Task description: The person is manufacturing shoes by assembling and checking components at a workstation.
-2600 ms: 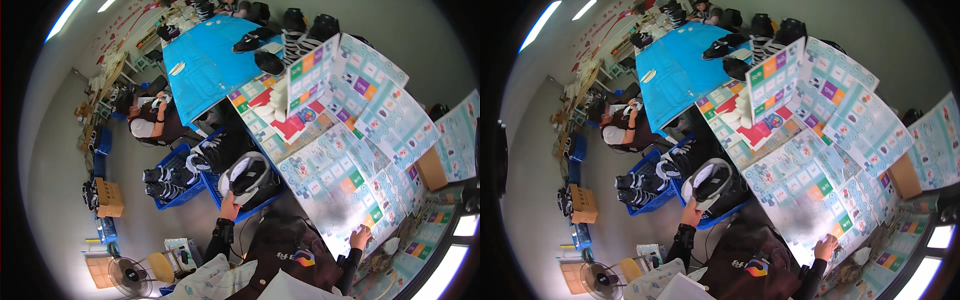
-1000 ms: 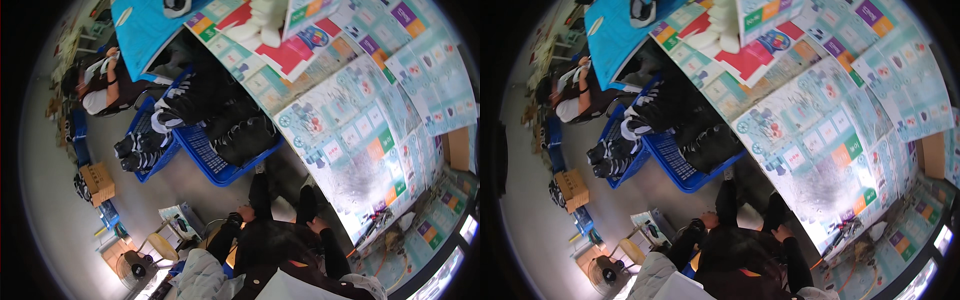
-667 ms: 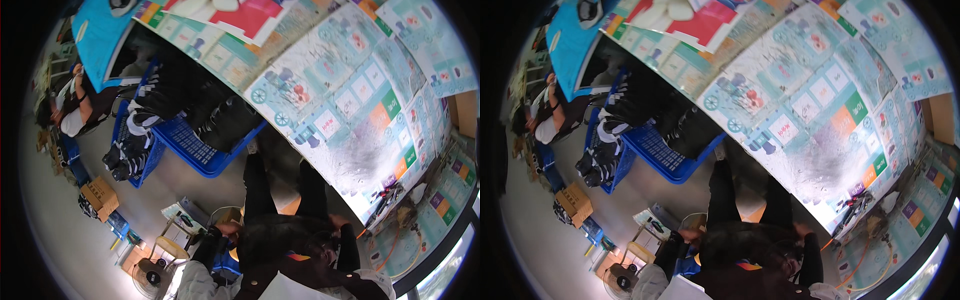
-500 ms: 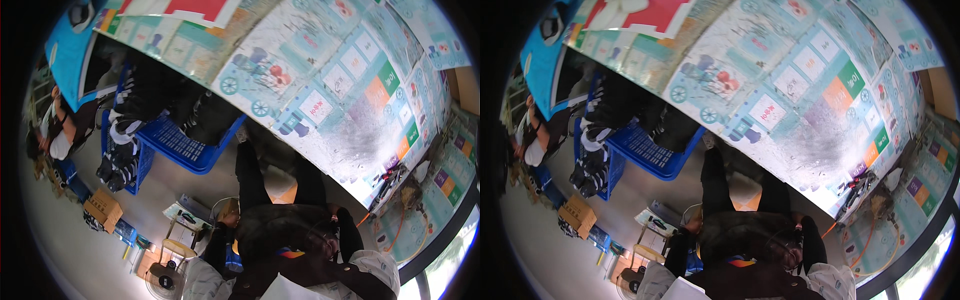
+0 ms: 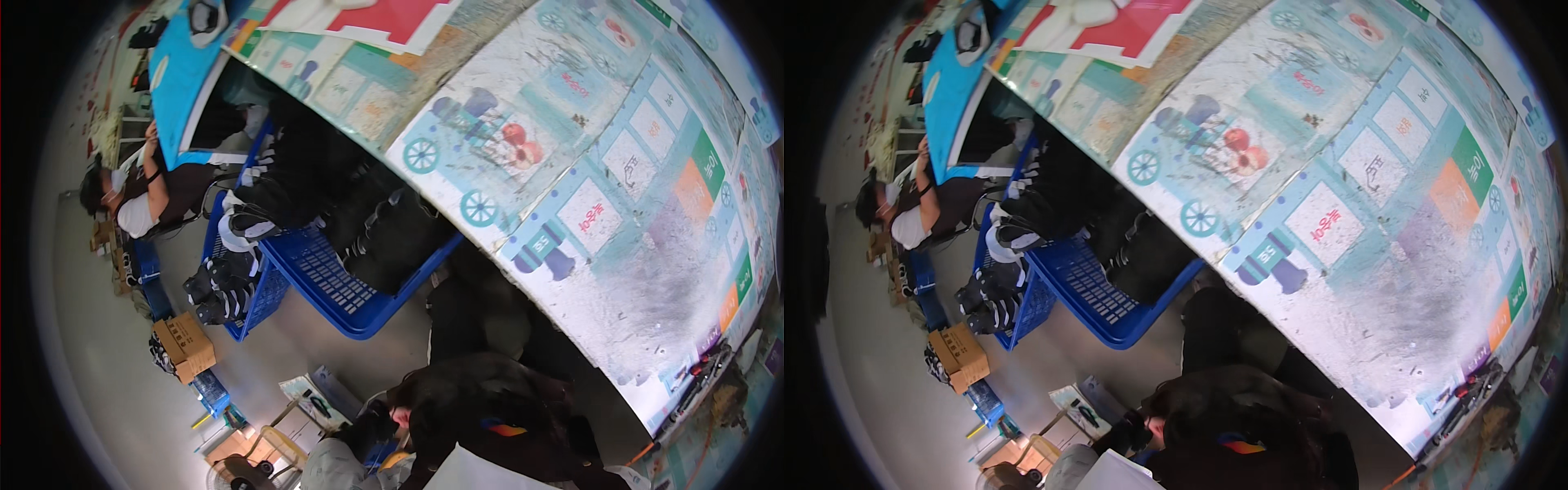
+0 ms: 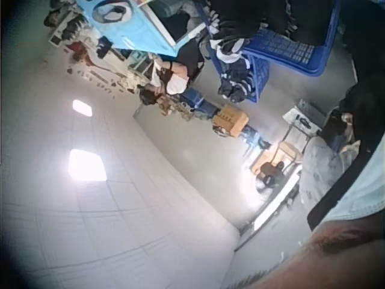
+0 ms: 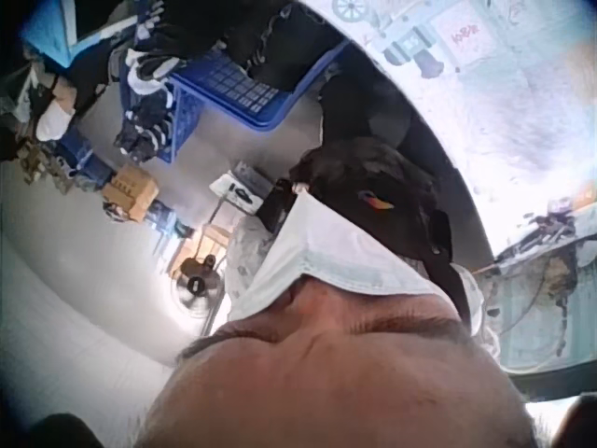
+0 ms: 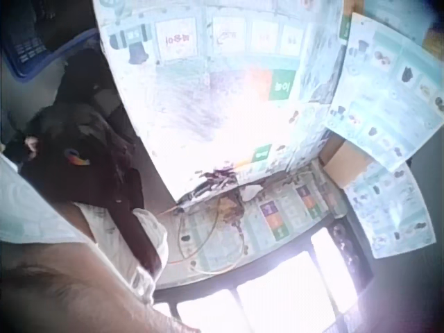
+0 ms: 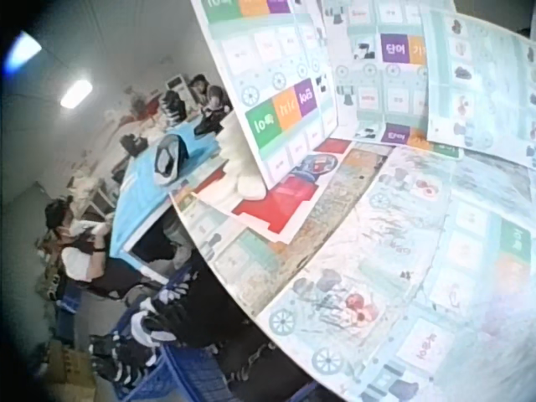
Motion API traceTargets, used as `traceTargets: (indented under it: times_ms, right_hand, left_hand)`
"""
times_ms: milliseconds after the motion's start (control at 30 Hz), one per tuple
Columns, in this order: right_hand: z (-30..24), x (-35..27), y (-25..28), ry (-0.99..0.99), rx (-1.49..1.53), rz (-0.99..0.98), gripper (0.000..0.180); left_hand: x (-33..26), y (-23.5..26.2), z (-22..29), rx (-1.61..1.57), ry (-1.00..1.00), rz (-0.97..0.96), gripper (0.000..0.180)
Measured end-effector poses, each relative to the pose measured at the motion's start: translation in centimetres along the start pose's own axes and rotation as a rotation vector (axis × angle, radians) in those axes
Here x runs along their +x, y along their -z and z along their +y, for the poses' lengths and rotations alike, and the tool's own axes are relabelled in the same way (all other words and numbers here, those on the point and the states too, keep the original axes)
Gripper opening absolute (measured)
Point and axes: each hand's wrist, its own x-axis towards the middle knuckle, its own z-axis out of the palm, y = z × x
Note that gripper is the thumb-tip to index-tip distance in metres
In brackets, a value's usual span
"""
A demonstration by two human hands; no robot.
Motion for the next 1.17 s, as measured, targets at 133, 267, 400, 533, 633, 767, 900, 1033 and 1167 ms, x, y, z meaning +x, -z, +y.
traceTargets:
  times_ms: [133,267,400,533,633,767,900,1033,1167]
  right_hand:
    - [5.3,2.6,4.0,0.017,-0.019,0.305,0.015]
    - [1.8,2.1,13.7,0.202,-0.013,0.581,0.015]
    - [-6.0,-4.3,21.2,0.575,0.448,0.776,0.024]
    - [-8.3,-4.7,17.6,0.645,0.192,0.985,0.027]
    - [-8.5,-4.4,15.8,0.642,0.154,0.913,0.024]
    - [-14.5,-25.2,21.3,1.016,0.847,0.489,0.025]
    - [-17.0,-39.8,29.1,1.801,1.193,0.939,0.044]
    - [-17.8,-47.3,29.8,2.181,0.489,0.805,0.04]
    - [-16.7,-43.5,27.0,2.421,0.991,-0.832,0.098]
  left_hand:
    - [11.2,8.3,5.3,0.283,-0.064,0.207,0.018]
    - [7.9,17.9,11.6,0.294,-0.039,0.672,0.016]
    - [4.1,20.1,21.7,0.005,-0.403,0.712,0.022]
    - [4.4,13.1,27.1,0.143,-0.616,0.614,0.028]
    - [2.9,8.2,29.8,0.321,-0.53,0.848,0.031]
    - [0.5,9.2,34.6,0.265,-0.709,0.703,0.032]
    - [-2.6,10.1,34.0,0.124,-0.736,0.691,0.029]
    - [-2.6,9.2,36.7,0.058,-0.827,0.601,0.028]
    - [-5.2,8.0,36.6,-0.053,-0.798,0.465,0.032]
